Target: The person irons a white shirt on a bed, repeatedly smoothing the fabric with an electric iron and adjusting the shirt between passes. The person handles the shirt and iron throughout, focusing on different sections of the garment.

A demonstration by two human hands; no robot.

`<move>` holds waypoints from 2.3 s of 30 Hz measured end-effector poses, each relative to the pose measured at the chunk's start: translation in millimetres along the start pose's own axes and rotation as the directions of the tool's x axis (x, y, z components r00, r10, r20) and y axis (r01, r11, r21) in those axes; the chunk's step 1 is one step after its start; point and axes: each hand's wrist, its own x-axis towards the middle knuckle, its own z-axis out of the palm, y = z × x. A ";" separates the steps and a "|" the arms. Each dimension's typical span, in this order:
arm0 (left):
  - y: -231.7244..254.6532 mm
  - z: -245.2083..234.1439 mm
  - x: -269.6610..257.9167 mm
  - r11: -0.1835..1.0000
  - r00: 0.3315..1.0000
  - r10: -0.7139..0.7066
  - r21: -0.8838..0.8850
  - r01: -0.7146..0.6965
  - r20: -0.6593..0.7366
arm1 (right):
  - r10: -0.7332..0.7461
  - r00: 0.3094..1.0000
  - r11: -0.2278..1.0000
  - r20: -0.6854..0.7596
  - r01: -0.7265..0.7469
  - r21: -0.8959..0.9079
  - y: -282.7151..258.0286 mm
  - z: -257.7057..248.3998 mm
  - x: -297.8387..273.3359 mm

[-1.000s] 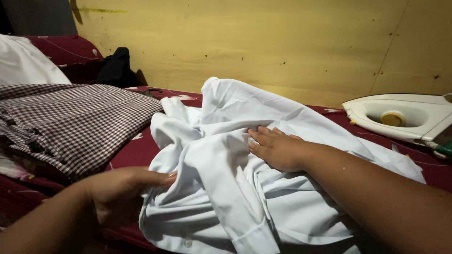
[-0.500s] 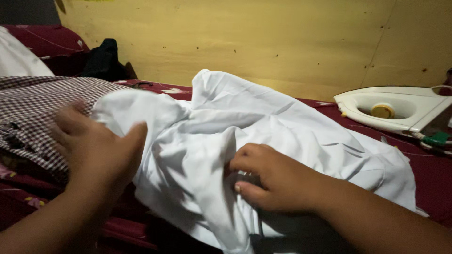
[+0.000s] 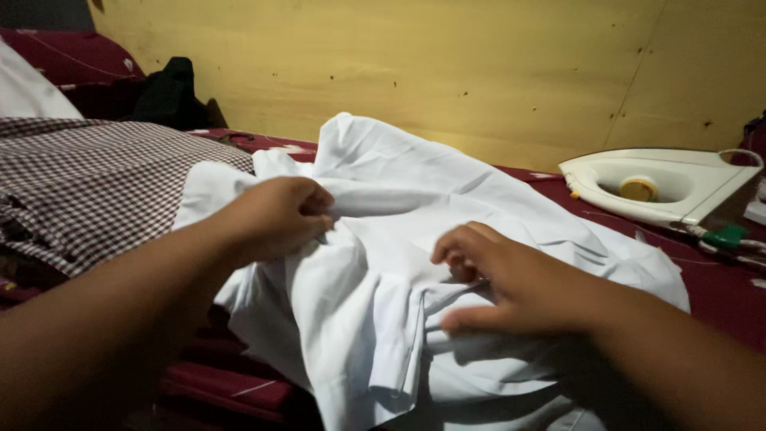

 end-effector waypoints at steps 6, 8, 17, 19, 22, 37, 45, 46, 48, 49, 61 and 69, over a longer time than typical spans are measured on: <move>-9.1 -0.3 10.5 0.998 0.999 0.042 -0.053 -0.043 -0.022 | 0.209 0.966 0.977 0.155 -0.212 -0.002 4.2 -15.5 -12.9; -5.5 0.8 6.3 0.996 0.995 0.060 -0.070 -0.054 0.083 | 0.186 0.938 0.979 0.292 -0.203 0.030 2.7 -29.2 -13.9; 18.5 0.1 -59.2 0.954 0.975 -0.035 0.282 0.098 -0.220 | 0.553 0.819 0.814 0.157 -0.571 0.110 4.6 -19.4 34.7; 21.6 2.6 -72.0 0.946 0.947 -0.274 0.132 0.297 -0.167 | 0.158 0.987 0.981 0.024 -0.159 0.113 10.3 -5.8 57.7; 22.0 1.0 -80.6 0.951 0.944 -0.307 -0.072 0.300 -0.120 | 0.074 0.997 0.993 0.029 -0.076 0.088 14.0 11.0 81.5; 20.8 -16.7 -86.6 0.829 0.903 -0.385 -0.358 0.430 0.192 | 0.527 0.826 0.846 -0.199 -0.533 0.027 39.7 -26.6 51.2; 22.7 -20.1 -79.3 0.738 0.853 -0.420 -0.430 0.520 0.309 | 0.541 0.820 0.840 -0.184 -0.520 0.154 47.9 -34.2 14.7; 23.0 -17.8 -80.0 0.717 0.853 -0.428 -0.463 0.521 0.299 | 0.597 0.798 0.770 -0.082 -0.541 0.339 43.5 -26.2 13.0; 22.6 -13.1 -81.2 0.670 0.852 -0.444 -0.529 0.521 0.277 | 0.644 0.762 0.677 0.060 -0.606 0.418 35.0 -17.2 7.5; 21.0 -12.2 -81.6 0.596 0.822 -0.504 -0.582 0.554 0.266 | 0.663 0.743 0.686 0.090 -0.651 0.326 30.8 -13.5 3.4; -43.1 -13.8 -45.7 0.507 0.895 -0.402 -0.767 0.393 0.193 | 0.778 0.543 0.598 -0.315 -0.794 0.109 93.6 -57.5 -35.9; 13.7 -37.3 -55.8 0.698 0.835 -0.525 -0.477 0.534 0.167 | 0.903 0.427 0.405 -0.049 -0.884 -0.235 136.8 -75.0 -77.2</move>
